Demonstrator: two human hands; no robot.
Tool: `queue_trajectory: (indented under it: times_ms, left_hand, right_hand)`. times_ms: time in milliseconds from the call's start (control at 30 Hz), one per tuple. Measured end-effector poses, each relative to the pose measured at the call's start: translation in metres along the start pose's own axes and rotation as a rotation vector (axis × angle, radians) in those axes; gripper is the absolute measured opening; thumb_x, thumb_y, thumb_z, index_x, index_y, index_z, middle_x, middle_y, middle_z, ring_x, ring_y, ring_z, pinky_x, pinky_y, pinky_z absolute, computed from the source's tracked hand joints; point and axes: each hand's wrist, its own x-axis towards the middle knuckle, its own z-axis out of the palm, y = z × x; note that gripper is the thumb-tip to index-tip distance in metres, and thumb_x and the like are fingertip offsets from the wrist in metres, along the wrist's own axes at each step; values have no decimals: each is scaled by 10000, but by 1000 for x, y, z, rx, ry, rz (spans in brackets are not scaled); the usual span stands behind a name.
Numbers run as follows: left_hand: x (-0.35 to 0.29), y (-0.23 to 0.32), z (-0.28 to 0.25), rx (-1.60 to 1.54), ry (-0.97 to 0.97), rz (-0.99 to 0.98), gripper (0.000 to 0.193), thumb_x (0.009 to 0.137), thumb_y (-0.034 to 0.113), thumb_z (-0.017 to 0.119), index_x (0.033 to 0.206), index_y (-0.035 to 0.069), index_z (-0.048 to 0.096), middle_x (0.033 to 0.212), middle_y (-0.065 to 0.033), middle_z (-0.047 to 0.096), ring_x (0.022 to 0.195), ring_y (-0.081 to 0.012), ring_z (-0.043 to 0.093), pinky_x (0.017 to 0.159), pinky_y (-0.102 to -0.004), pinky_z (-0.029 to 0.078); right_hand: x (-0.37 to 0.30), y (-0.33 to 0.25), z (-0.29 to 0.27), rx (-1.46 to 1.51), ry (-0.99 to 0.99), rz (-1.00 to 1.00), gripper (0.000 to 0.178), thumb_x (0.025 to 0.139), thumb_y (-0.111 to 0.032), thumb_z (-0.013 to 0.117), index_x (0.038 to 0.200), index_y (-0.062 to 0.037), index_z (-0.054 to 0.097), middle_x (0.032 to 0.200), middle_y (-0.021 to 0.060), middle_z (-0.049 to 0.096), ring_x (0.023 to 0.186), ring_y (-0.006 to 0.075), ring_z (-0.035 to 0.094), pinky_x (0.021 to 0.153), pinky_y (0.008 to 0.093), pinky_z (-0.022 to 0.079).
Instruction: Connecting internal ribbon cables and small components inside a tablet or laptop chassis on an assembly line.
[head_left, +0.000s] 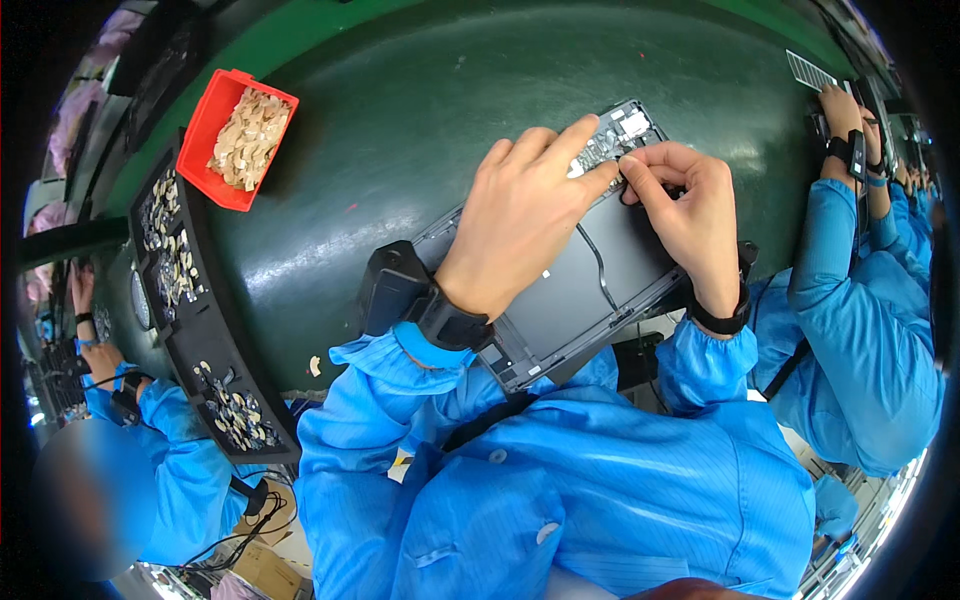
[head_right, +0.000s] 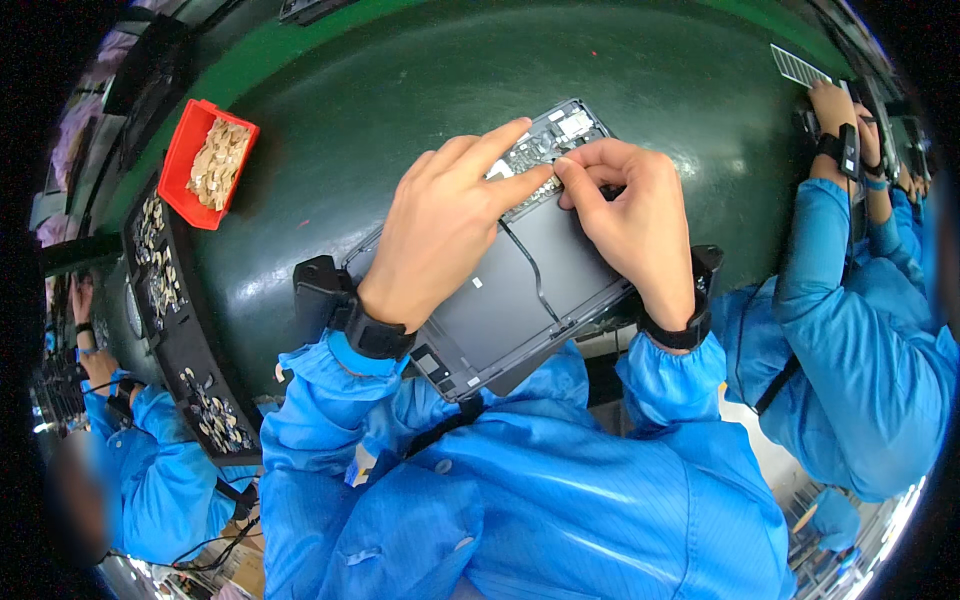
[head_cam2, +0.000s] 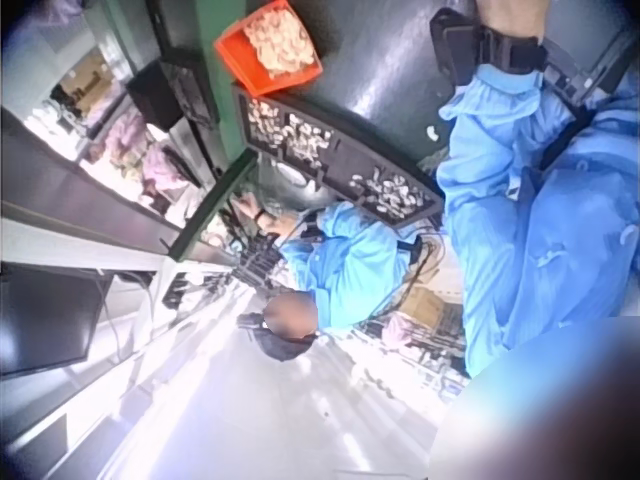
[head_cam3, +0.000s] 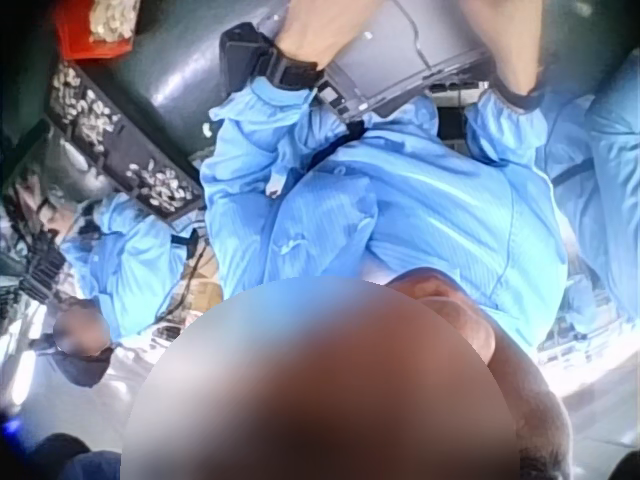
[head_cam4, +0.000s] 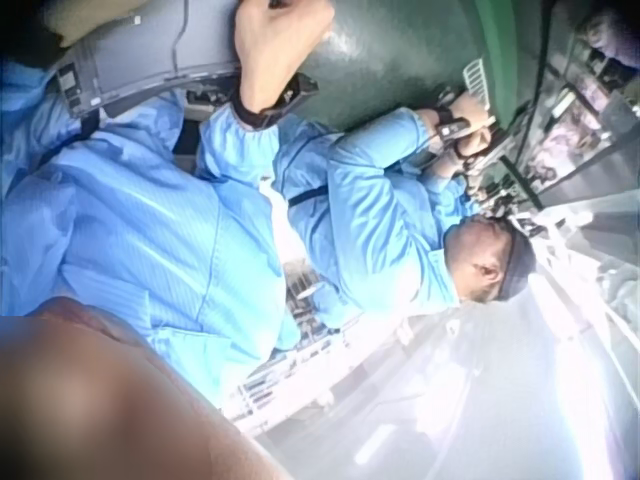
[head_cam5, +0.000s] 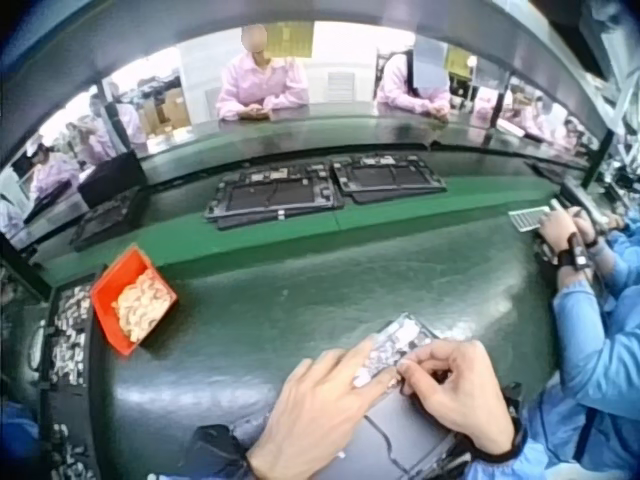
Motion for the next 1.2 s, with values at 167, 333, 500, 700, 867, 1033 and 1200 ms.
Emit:
queue_trajectory:
  times_ms: [167,333,500,700,867,1033,1200]
  left_hand:
    - [2,4,-3,22,-18,-19,494,773,-22,661,1211,167,791,1408,-91,666,1140,-287,667,906,-427,566]
    - [9,19,-9,166,-23,-2,384,869,63,716,1246,116,764,1410,-124,663,1242,-297,652,951,-453,561]
    - [39,35,7,-366,-3,-38,247,912,149,760,1142,61,783,1138,-167,752,1112,-334,702,929,-453,557]
    - [48,28,20,-274,-105,98,156,914,131,740,1024,34,797,947,-160,763,928,-347,714,853,-439,552]
    - [45,29,25,-99,-154,203,148,891,122,735,975,8,779,989,-99,757,967,-284,701,868,-411,542]
    - [46,31,22,-90,-138,246,156,876,122,736,980,11,774,973,-96,743,949,-285,690,865,-409,540]
    - [50,30,18,-61,-181,228,151,876,122,735,974,12,766,976,-94,738,949,-284,688,861,-406,539]
  right_hand:
    - [4,2,-12,8,-79,-13,221,987,-149,727,1064,58,725,747,130,766,651,158,718,613,290,517]
    - [1,6,-31,-20,93,-103,251,982,-94,723,1186,43,670,787,118,770,721,131,718,653,275,530]
    - [13,33,-37,325,5,-68,337,987,-45,708,1293,27,587,1015,114,783,888,131,719,740,256,553]
    - [13,56,-55,529,38,7,341,1024,-108,691,1321,3,565,1119,126,771,984,143,708,857,274,545]
    - [4,68,-63,535,102,38,343,1032,-146,702,1318,0,582,1143,116,760,984,147,699,885,284,533]
    - [-3,73,-61,540,99,83,358,1024,-154,719,1320,13,607,1117,93,744,1020,136,686,893,271,523]
    - [-1,69,-57,537,94,82,354,1021,-149,723,1312,24,620,1121,87,741,1028,136,691,908,270,534]
